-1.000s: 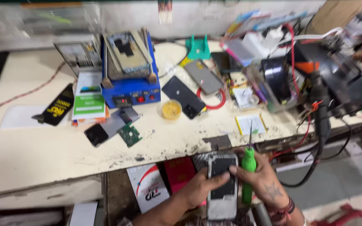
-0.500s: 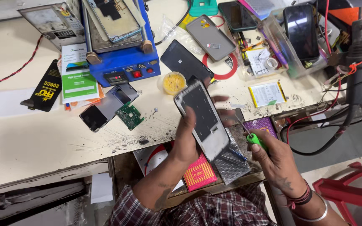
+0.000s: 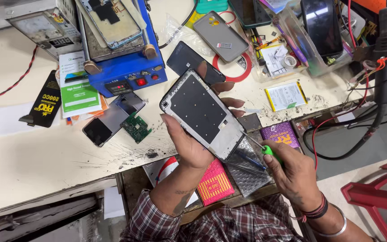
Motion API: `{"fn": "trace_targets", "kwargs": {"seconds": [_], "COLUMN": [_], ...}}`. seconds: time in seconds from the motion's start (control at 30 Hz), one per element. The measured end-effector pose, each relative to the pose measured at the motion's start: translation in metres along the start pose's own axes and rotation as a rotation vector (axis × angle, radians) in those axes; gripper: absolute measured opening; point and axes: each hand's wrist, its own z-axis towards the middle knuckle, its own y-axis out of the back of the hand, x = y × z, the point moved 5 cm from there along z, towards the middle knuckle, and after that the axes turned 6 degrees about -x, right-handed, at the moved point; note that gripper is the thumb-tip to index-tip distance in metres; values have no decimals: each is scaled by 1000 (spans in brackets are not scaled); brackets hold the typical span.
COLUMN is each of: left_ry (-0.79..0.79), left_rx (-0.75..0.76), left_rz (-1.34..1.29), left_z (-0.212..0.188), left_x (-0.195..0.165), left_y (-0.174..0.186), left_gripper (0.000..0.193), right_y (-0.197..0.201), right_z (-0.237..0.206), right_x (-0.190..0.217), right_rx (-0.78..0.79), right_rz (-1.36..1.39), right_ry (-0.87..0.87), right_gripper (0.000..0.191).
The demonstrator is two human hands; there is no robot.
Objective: The person pries open the back of a smartphone frame using a small screwdriver-like tool, working around the edges. They then use a brush to clean the inside of the frame, handle the phone's internal components, and hold up a replacement battery pack before fitting it into the device.
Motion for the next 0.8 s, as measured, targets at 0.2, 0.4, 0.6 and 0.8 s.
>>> {"fn": "trace_targets", "kwargs": {"seconds": [0.2,0.4,0.6,0.8], "left_ry": [20,53,62,99], "left_rx": [15,19,6,-7], "left_rz": [-16,-30,-39,-32], "left_z": [0,1,1,1], "left_x": [-1,1,2,7], "left_y": [-3,-4,-4,-5], "left_gripper": [107,110,109,106], "right_y": [3,5,5,6], "right_z": [4,8,12,17], "right_x": [7,14,19,23], "right_rx": [-32,-59,-39,-37], "right_rz": [-86,-93,-86,-111], "right_ry": [66,92,88,103], "right_gripper": [26,25,24,24]}}
